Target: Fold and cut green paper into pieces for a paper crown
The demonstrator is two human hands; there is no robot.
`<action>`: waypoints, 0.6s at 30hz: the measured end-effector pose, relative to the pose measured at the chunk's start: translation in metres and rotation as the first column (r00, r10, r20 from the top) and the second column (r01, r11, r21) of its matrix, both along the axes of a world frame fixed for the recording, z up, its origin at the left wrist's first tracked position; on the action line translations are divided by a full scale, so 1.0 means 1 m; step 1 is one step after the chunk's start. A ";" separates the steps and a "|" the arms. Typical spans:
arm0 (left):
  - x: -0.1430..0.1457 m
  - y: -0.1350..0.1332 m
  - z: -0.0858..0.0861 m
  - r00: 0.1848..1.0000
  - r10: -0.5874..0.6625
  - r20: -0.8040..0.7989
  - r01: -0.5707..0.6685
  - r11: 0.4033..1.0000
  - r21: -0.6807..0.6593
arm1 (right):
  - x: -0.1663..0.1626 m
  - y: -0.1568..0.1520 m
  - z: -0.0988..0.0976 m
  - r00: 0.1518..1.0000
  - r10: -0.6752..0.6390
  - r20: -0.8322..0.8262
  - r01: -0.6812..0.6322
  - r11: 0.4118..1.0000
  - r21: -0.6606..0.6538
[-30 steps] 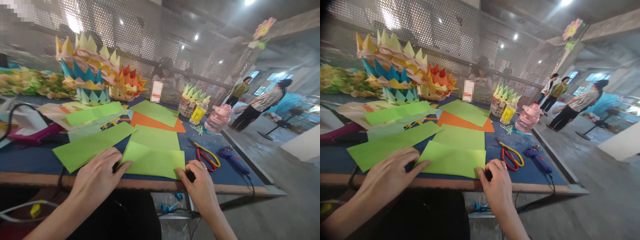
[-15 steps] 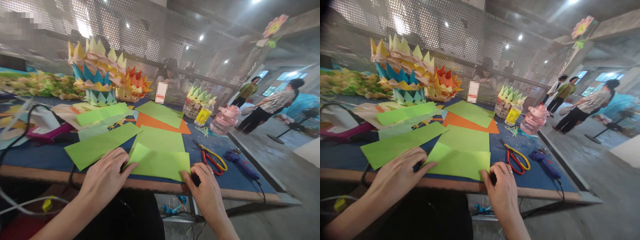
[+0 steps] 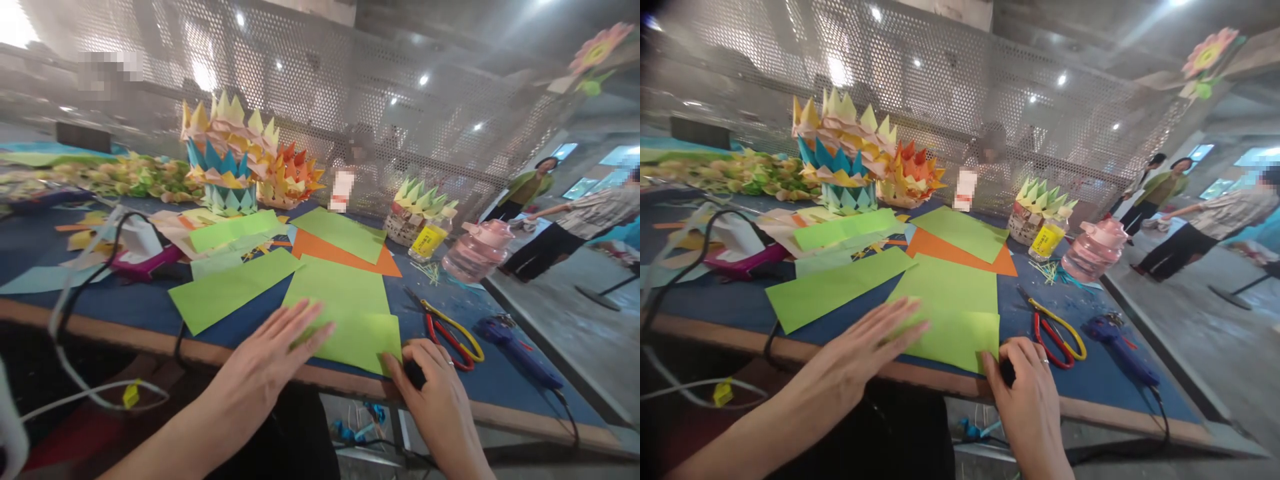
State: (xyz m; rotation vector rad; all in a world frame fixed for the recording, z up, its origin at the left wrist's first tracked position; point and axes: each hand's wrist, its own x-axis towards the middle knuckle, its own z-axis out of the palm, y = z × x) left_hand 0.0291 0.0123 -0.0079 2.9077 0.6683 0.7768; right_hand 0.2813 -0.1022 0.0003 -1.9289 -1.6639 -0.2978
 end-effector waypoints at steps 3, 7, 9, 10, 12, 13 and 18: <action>0.003 -0.001 -0.014 0.990 -0.115 -0.081 0.114 0.993 -0.025 | 0.000 0.000 0.000 1.000 0.002 0.013 -0.003 1.000 0.013; 0.004 -0.009 -0.018 0.983 -0.041 -0.179 0.040 0.999 -0.009 | 0.000 0.000 0.000 1.000 0.010 0.025 -0.010 1.000 0.021; 0.005 -0.016 -0.014 0.977 -0.008 -0.214 0.013 1.000 0.024 | -0.001 0.000 0.001 1.000 0.010 0.027 -0.011 1.000 0.015; 0.005 -0.019 -0.012 0.973 0.007 -0.229 0.002 0.999 0.041 | -0.001 0.000 0.001 1.000 0.009 0.028 -0.010 1.000 0.012; 0.007 -0.026 -0.010 0.967 0.048 -0.249 -0.030 0.997 0.076 | -0.002 0.000 0.001 1.000 0.005 0.029 -0.006 1.000 0.007; 0.009 -0.028 -0.010 0.966 0.068 -0.249 -0.047 0.995 0.089 | -0.003 0.000 0.001 1.000 0.004 0.029 -0.004 1.000 0.006; 0.017 -0.036 -0.011 0.973 0.128 -0.192 -0.106 0.987 0.123 | -0.002 0.000 0.003 1.000 0.003 0.030 -0.003 1.000 0.014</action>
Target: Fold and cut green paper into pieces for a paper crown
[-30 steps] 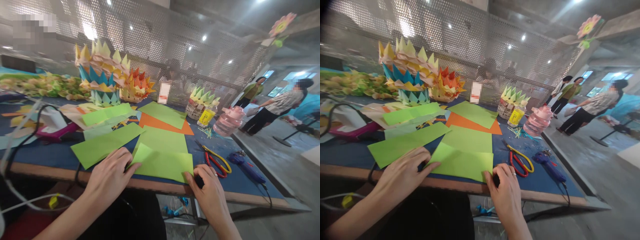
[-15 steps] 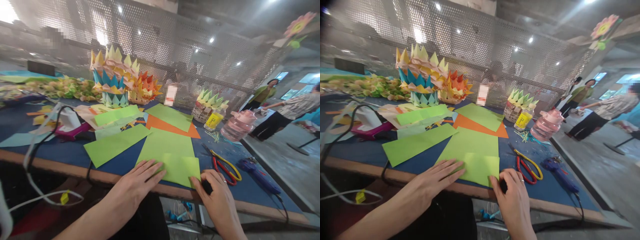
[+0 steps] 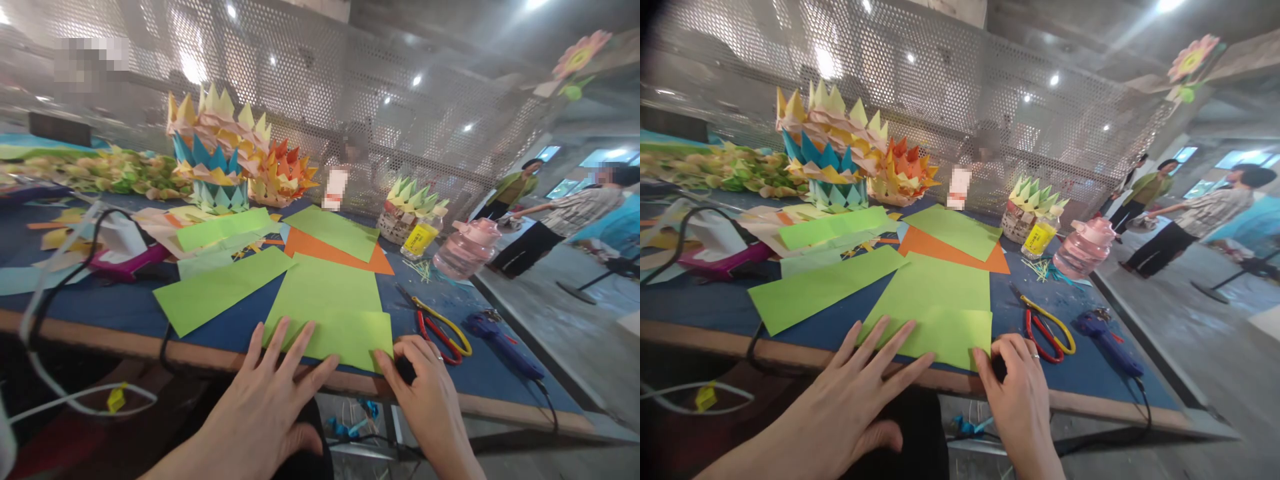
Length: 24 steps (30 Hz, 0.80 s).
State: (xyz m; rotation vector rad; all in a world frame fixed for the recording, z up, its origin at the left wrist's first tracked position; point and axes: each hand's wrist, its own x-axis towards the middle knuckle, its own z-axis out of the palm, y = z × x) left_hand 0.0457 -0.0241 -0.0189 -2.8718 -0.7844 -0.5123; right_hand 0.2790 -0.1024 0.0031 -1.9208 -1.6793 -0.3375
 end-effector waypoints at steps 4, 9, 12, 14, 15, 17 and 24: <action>0.000 -0.002 -0.001 1.000 0.007 0.025 -0.008 0.999 0.037 | -0.001 0.000 0.001 1.000 -0.012 -0.015 0.012 1.000 -0.016; -0.002 -0.001 -0.001 0.998 -0.038 0.050 0.035 0.998 0.057 | -0.015 -0.001 -0.001 0.973 -0.146 0.180 0.103 0.968 0.229; -0.001 0.000 0.001 0.989 -0.134 0.059 0.132 0.990 0.040 | -0.026 -0.001 -0.004 0.900 0.099 0.424 -0.168 0.977 0.130; 0.001 0.000 0.001 0.985 -0.160 0.065 0.158 0.987 0.032 | -0.031 -0.001 -0.007 0.842 0.308 0.442 -0.344 0.939 0.001; 0.002 -0.001 0.001 0.985 -0.157 0.068 0.155 0.987 0.032 | -0.032 -0.001 -0.008 0.824 0.365 0.433 -0.390 0.920 -0.034; 0.003 -0.002 0.000 0.987 -0.144 0.067 0.141 0.989 0.037 | -0.031 -0.001 -0.009 0.808 0.398 0.434 -0.416 0.908 -0.059; 0.004 -0.001 -0.003 0.987 -0.152 0.060 0.148 0.987 0.068 | -0.028 -0.001 -0.007 0.777 0.432 0.458 -0.441 0.893 -0.093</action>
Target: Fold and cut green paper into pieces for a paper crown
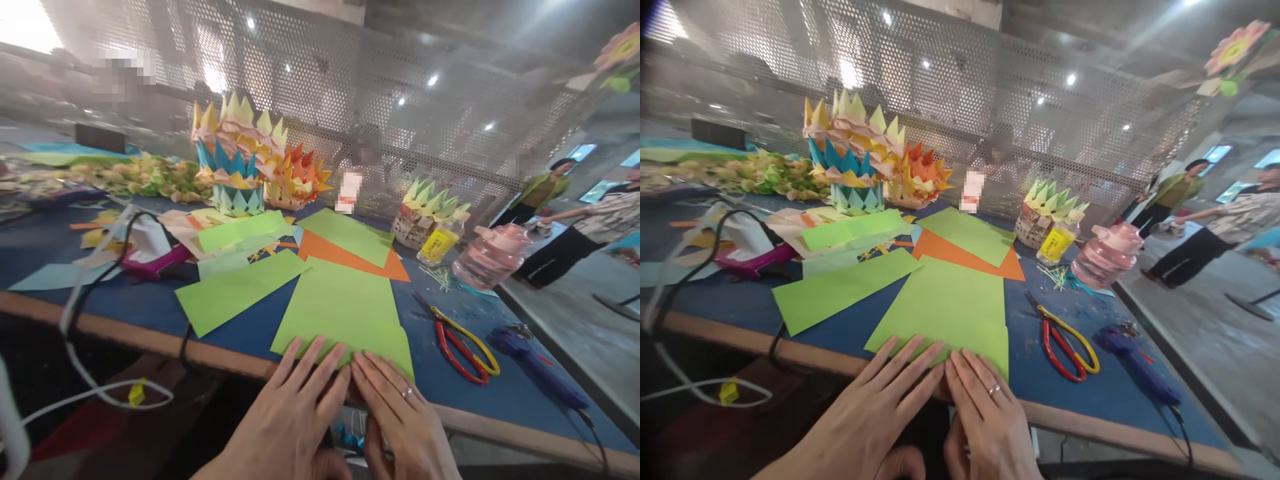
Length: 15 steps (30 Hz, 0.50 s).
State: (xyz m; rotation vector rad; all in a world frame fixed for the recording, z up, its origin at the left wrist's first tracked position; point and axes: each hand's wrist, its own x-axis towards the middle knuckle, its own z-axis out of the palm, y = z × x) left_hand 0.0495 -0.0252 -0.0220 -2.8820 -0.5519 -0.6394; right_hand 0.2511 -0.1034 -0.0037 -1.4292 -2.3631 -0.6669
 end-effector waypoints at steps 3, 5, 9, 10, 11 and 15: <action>-0.003 0.001 0.000 1.000 0.012 0.014 -0.014 0.997 0.078 | -0.003 0.002 0.000 1.000 -0.006 0.016 0.005 0.999 0.049; -0.009 0.001 -0.001 0.999 0.032 0.041 -0.037 0.992 0.121 | -0.004 0.004 -0.001 1.000 -0.004 0.025 0.002 0.997 0.079; -0.027 0.002 -0.002 0.992 0.092 0.089 -0.104 0.986 0.133 | 0.002 0.002 -0.003 1.000 -0.014 0.007 0.013 0.992 0.126; -0.031 0.003 -0.002 0.990 0.102 0.100 -0.115 0.984 0.133 | 0.005 0.000 -0.004 1.000 -0.029 -0.006 0.030 0.990 0.135; -0.035 0.005 -0.001 0.989 0.105 0.108 -0.119 0.983 0.137 | 0.010 -0.003 -0.005 0.999 -0.050 -0.015 0.051 0.988 0.142; -0.043 0.009 -0.003 0.990 0.078 0.115 -0.099 0.975 0.197 | 0.030 -0.019 -0.008 0.991 -0.135 -0.013 0.135 0.978 0.158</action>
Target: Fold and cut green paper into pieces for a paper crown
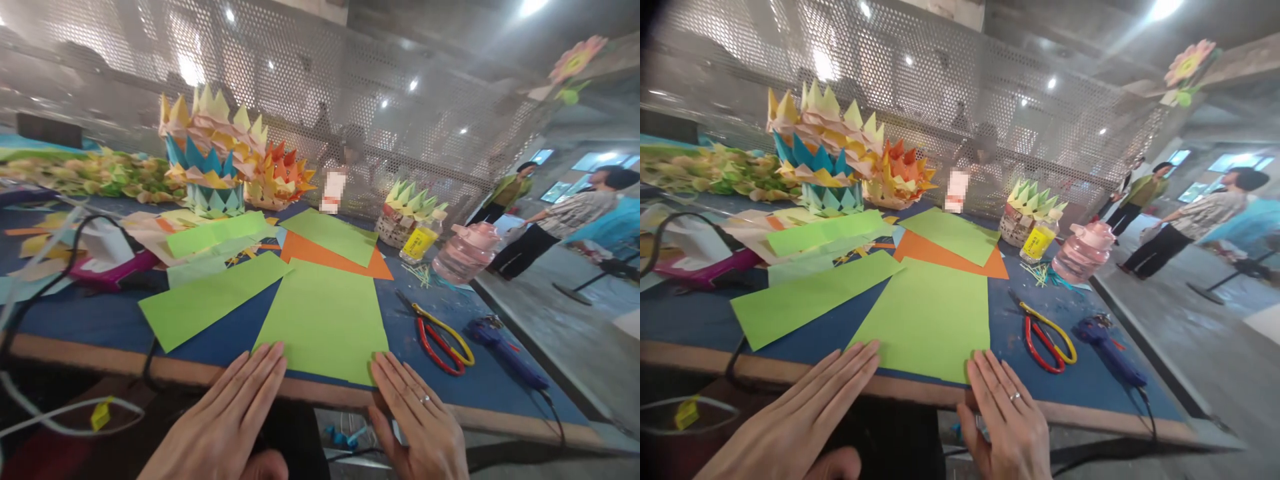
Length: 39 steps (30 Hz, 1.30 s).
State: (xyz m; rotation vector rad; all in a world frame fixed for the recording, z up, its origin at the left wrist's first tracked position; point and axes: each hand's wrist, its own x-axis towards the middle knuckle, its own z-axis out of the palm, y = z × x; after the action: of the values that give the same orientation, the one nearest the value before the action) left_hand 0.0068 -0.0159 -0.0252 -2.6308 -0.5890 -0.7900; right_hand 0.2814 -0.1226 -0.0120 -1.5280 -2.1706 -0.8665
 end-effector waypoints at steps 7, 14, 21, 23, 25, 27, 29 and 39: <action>-0.010 0.004 -0.011 0.999 0.036 0.030 -0.035 0.999 -0.039 | 0.013 -0.012 0.006 0.999 -0.045 0.026 0.046 0.999 -0.025; -0.022 0.016 0.006 0.996 0.058 0.074 -0.057 0.998 -0.019 | 0.007 -0.009 0.016 0.999 -0.018 0.033 0.018 1.000 0.006; 0.005 0.038 0.024 0.996 -0.047 0.075 0.069 0.944 -0.323 | 0.000 0.013 0.037 0.988 -0.095 -0.118 0.059 0.960 -0.275; 0.014 0.045 0.026 0.993 -0.118 0.007 0.110 0.904 -0.412 | -0.001 0.025 0.043 0.978 -0.152 -0.146 0.072 0.892 -0.447; 0.020 0.050 0.026 0.982 -0.165 -0.088 0.103 0.871 -0.480 | -0.002 0.034 0.048 0.973 -0.184 -0.138 0.067 0.802 -0.594; 0.020 0.051 0.026 0.971 -0.180 -0.157 0.075 0.854 -0.516 | -0.002 0.037 0.049 0.973 -0.196 -0.118 0.066 0.735 -0.675; 0.017 0.050 0.028 0.965 -0.181 -0.188 0.056 0.848 -0.528 | -0.004 0.034 0.049 0.973 -0.206 -0.108 0.076 0.720 -0.690; 0.007 0.058 0.043 0.977 -0.121 -0.173 -0.016 0.772 -0.635 | 0.002 0.032 0.054 0.963 -0.175 -0.205 0.003 0.768 -0.640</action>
State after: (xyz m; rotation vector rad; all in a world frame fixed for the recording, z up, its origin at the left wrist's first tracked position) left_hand 0.0136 0.0416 0.0183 -3.3040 -0.8449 -0.3464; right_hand 0.2838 -0.0907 0.0415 -1.9215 -2.3210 0.1016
